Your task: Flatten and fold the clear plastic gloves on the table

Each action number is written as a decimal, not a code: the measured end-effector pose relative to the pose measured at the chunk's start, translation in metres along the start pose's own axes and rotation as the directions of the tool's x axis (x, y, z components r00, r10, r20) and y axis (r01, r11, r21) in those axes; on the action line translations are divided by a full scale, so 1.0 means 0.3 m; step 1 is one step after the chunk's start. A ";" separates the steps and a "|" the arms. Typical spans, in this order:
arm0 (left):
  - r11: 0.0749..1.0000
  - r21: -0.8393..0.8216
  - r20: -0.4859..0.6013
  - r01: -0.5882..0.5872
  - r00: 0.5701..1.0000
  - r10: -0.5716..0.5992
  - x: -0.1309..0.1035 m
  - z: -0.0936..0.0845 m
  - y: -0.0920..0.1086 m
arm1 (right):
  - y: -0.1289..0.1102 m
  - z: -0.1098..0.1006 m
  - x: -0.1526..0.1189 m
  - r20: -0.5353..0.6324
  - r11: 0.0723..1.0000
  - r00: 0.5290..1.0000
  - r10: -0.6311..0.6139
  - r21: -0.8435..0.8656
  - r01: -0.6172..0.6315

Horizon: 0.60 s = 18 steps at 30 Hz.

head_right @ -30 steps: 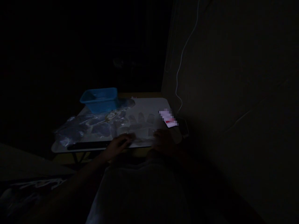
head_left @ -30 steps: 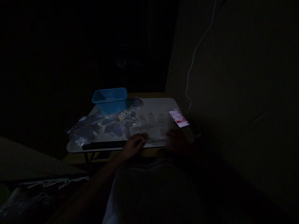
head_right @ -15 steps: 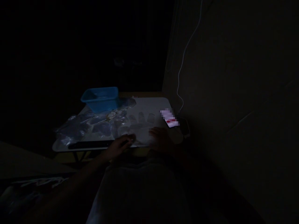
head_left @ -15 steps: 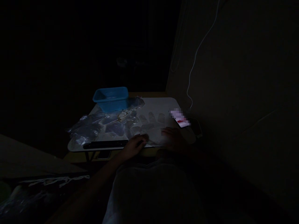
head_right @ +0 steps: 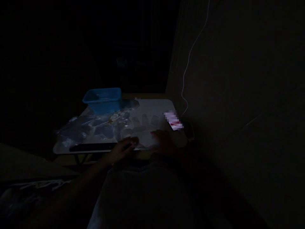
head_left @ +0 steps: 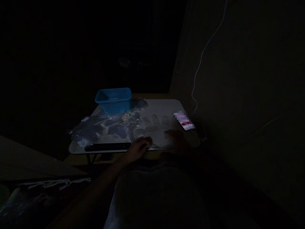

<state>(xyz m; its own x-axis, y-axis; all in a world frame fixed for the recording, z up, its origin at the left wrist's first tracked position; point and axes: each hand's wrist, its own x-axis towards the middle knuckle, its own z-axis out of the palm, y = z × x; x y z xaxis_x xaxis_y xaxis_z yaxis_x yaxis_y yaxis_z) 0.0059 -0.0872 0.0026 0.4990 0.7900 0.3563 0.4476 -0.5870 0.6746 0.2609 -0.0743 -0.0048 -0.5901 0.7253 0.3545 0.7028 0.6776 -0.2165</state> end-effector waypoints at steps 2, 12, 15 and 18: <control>1.000 0.001 -0.002 0.011 1.000 -0.011 0.000 0.001 -0.003 | -0.003 0.002 0.004 -0.013 0.998 1.000 -0.019 0.058 0.019; 0.998 -0.029 -0.023 0.053 0.998 -0.054 0.000 0.003 -0.003 | -0.018 0.018 0.017 -0.050 0.978 0.999 0.018 0.206 -0.007; 0.992 -0.057 -0.029 0.110 0.993 -0.111 0.004 -0.002 0.002 | -0.008 0.012 0.003 -0.068 0.982 0.997 0.033 0.185 -0.020; 0.980 -0.088 -0.038 0.180 0.982 -0.184 0.013 -0.014 0.007 | 0.023 0.013 -0.021 -0.073 0.988 0.996 0.054 0.149 -0.043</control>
<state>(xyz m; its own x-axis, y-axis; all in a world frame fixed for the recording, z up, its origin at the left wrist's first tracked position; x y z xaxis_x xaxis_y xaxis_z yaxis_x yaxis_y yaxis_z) 0.0057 -0.0847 0.0081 0.3798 0.8906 0.2501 0.4634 -0.4172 0.7818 0.2677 -0.0737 -0.0121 -0.5204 0.7503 0.4078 0.6603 0.6564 -0.3650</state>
